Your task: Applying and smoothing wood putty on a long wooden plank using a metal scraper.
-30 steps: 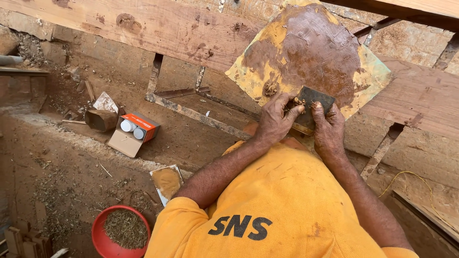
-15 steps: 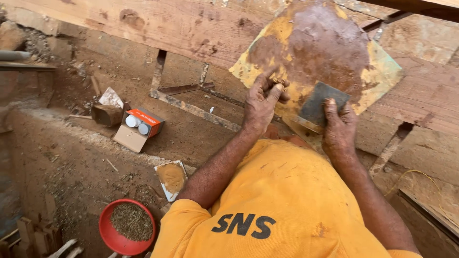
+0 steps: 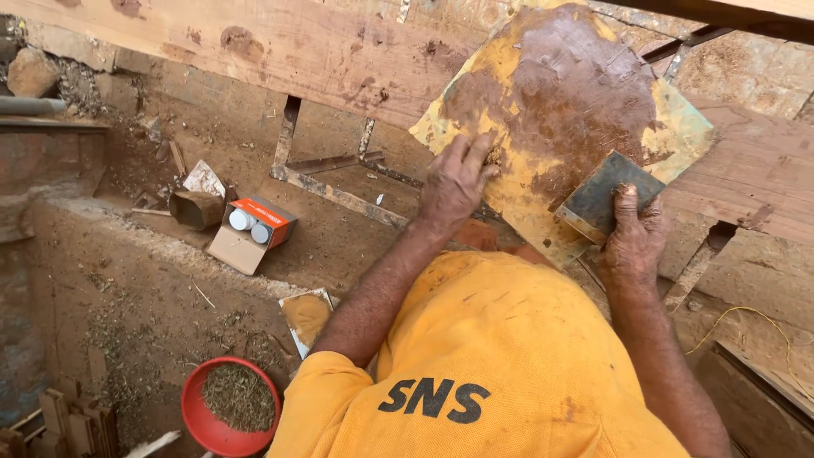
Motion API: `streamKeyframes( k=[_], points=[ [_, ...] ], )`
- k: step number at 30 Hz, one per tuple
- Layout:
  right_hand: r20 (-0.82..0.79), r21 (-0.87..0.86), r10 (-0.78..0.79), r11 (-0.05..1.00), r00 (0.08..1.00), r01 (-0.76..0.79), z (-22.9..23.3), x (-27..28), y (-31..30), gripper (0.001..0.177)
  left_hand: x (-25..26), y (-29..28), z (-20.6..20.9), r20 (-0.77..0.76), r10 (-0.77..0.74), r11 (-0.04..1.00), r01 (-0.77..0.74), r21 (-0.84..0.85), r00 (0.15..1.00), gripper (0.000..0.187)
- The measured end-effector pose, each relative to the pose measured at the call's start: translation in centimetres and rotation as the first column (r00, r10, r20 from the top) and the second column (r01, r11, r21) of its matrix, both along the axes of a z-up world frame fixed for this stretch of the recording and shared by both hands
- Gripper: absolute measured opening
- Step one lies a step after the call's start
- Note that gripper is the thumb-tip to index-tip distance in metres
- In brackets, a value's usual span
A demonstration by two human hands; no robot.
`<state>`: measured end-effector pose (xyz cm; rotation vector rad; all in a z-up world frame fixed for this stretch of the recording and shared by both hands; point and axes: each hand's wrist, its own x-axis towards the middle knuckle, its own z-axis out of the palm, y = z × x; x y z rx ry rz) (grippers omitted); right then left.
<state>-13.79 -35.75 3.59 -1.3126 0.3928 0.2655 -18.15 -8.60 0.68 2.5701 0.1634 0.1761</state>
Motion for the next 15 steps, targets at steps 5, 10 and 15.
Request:
streamKeyframes(
  k=[5, 10, 15],
  points=[
    [0.004, -0.055, 0.008, 0.998, 1.0, -0.008, -0.1, -0.5, -0.3, 0.02, -0.4, -0.8, 1.2, 0.027, -0.093, 0.987, 0.089, 0.138, 0.995, 0.032],
    [-0.143, -0.089, -0.075, 0.994, 0.987, 0.063, 0.7, 0.5, -0.4, 0.022, 0.1, -1.0, 0.8, -0.039, -0.01, 0.996, 0.006, -0.092, 0.999, 0.021],
    [0.025, -0.093, -0.07, 0.993, 0.997, 0.072, -2.1, 0.2, -2.8, 0.026, -0.2, -1.4, 0.4, 0.209, -0.114, 0.984, 0.081, 0.159, 0.971, 0.01]
  ],
)
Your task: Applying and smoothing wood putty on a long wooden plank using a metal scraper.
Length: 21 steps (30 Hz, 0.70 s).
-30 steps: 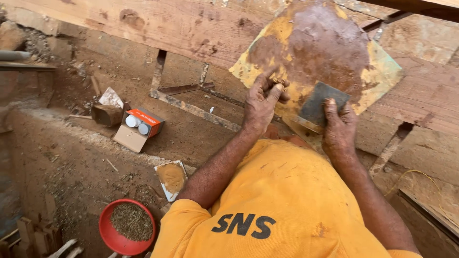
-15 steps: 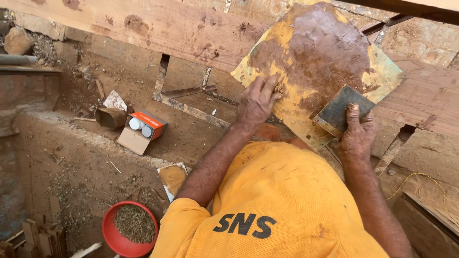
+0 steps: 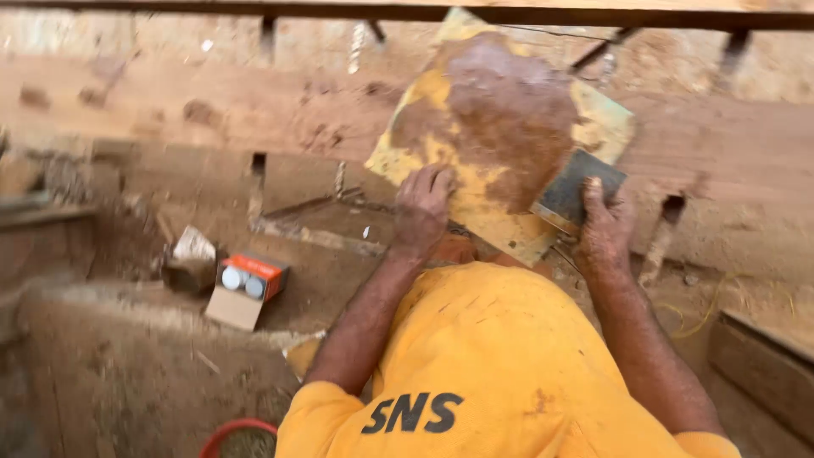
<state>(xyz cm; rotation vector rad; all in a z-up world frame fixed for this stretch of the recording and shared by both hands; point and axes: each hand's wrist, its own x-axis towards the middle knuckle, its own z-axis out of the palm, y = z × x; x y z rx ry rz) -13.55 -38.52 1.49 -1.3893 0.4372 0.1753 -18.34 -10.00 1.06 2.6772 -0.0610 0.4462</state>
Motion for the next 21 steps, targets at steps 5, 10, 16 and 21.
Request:
streamKeyframes(
  k=[5, 10, 16, 21],
  points=[
    [-0.114, 0.059, -0.072, 0.995, 0.991, 0.079, 2.8, 0.6, -0.2, 0.029, 0.7, -1.3, 6.7, -0.009, 0.011, 0.923, -0.013, -0.386, 1.0, 0.018],
    [-0.022, 0.147, -0.06, 0.987, 0.998, 0.062, -0.7, 0.0, -2.3, 0.025, 1.5, 0.5, 4.9, -0.506, 0.118, 0.173, -0.52, -0.837, 0.854, 0.02],
    [-0.112, 0.257, 0.038, 0.966, 0.993, -0.008, 3.8, -0.8, -0.3, 0.024, 1.2, -3.2, 4.9, -0.617, -0.084, 0.461, -0.518, -0.72, 0.783, 0.022],
    [-0.011, 0.271, 0.033, 0.962, 0.999, -0.029, 4.0, -2.2, -0.2, 0.023, 2.7, -8.2, 8.1, -0.384, -0.264, 0.716, -0.087, -0.693, 0.885, 0.031]
  ],
)
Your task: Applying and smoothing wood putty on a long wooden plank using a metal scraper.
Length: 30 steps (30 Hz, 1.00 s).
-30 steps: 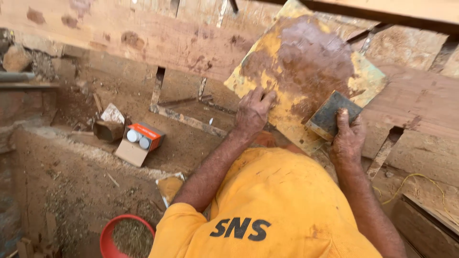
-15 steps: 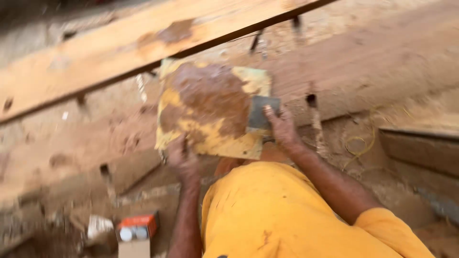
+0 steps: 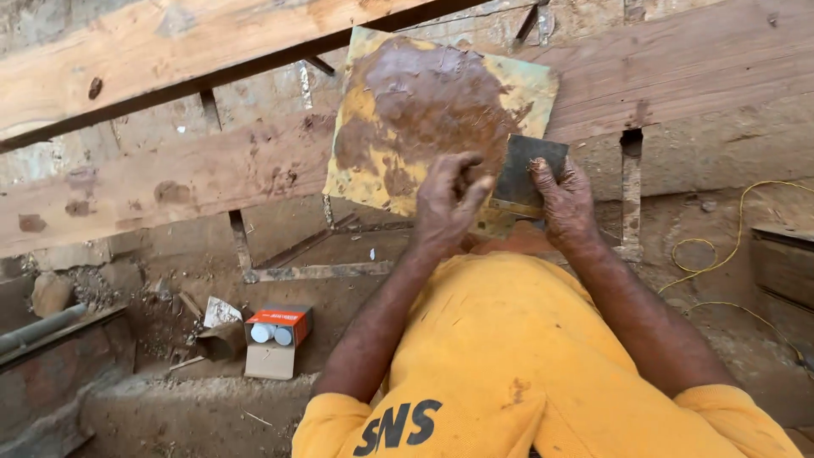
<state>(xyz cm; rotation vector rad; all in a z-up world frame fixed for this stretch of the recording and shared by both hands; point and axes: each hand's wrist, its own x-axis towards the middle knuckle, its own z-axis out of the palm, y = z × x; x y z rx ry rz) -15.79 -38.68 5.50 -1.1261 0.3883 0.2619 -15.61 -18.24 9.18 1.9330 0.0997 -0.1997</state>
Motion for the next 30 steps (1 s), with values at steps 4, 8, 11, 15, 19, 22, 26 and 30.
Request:
streamKeyframes(
  k=[4, 8, 11, 15, 19, 22, 26, 30],
  points=[
    [0.051, -0.194, 0.065, 0.98, 0.997, -0.054, 1.0, -0.8, 0.1, 0.028, 0.1, -1.1, 1.7, 0.12, -0.124, 0.992, 0.124, 0.008, 0.985, 0.043],
    [0.04, -0.304, 0.173, 0.94, 0.984, -0.153, -0.1, -1.5, -1.0, 0.034, -0.1, -1.3, -1.0, 0.123, -0.053, 0.995, 0.063, -0.073, 0.991, 0.025],
    [0.083, -0.256, 0.202, 0.951, 0.976, -0.175, -1.6, -2.0, -0.7, 0.031, -1.0, -0.3, -3.5, -0.093, 0.046, 0.981, -0.063, -0.182, 0.995, 0.015],
    [0.091, -0.224, 0.193, 0.96, 0.977, -0.168, -1.3, -2.4, -0.5, 0.03, -1.7, 0.1, -3.2, -0.296, 0.209, 0.946, -0.27, -0.182, 0.932, 0.021],
    [0.032, -0.282, 0.182, 0.945, 0.983, -0.166, 0.1, -3.2, -1.5, 0.029, -2.2, -0.2, -1.9, -0.29, 0.176, 0.937, -0.251, -0.243, 0.941, 0.03],
    [-0.047, -0.398, 0.226, 0.889, 0.973, -0.226, 0.5, -4.6, -2.5, 0.029, -2.8, -0.2, -3.3, -0.308, 0.089, 0.886, -0.216, -0.41, 0.947, 0.033],
    [-0.071, -0.381, 0.122, 0.914, 0.99, -0.14, 1.3, -6.9, -4.7, 0.031, -3.3, -1.6, -4.9, -0.46, -0.006, 0.661, -0.342, -0.668, 0.888, 0.029],
    [-0.073, -0.456, 0.018, 0.889, 0.997, -0.05, -0.1, -10.0, -8.0, 0.029, -3.9, -4.5, -4.4, -0.523, -0.064, 0.669, -0.352, -0.655, 0.85, 0.031]
  ],
)
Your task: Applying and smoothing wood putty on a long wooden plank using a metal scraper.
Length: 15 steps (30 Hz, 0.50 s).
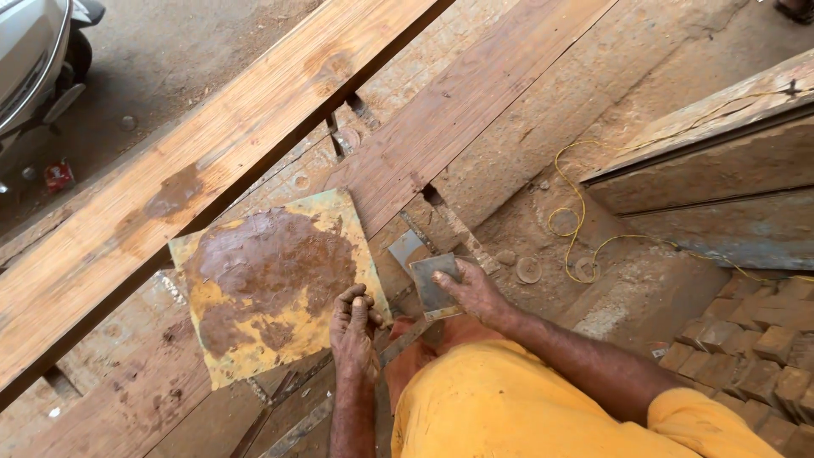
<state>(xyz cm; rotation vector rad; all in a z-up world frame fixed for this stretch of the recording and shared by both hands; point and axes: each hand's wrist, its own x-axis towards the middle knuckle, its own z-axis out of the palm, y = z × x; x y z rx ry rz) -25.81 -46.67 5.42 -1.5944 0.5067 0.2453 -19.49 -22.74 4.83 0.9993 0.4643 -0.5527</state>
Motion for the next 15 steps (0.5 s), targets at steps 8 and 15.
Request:
streamKeyframes(
  k=[8, 15],
  points=[
    [0.053, 0.2, -0.218, 0.958, 0.975, 0.203, -0.9, -4.4, -7.0, 0.029, -2.9, -6.1, 2.5, 0.044, -0.003, 1.0, 0.001, 0.026, 0.999, 0.036],
    [0.128, 0.058, -0.215, 0.976, 0.968, 0.209, -5.5, -11.8, -18.5, 0.029, -8.2, -13.8, -1.6, -0.043, 0.087, 0.99, -0.081, 0.117, 0.995, 0.024]
  ],
)
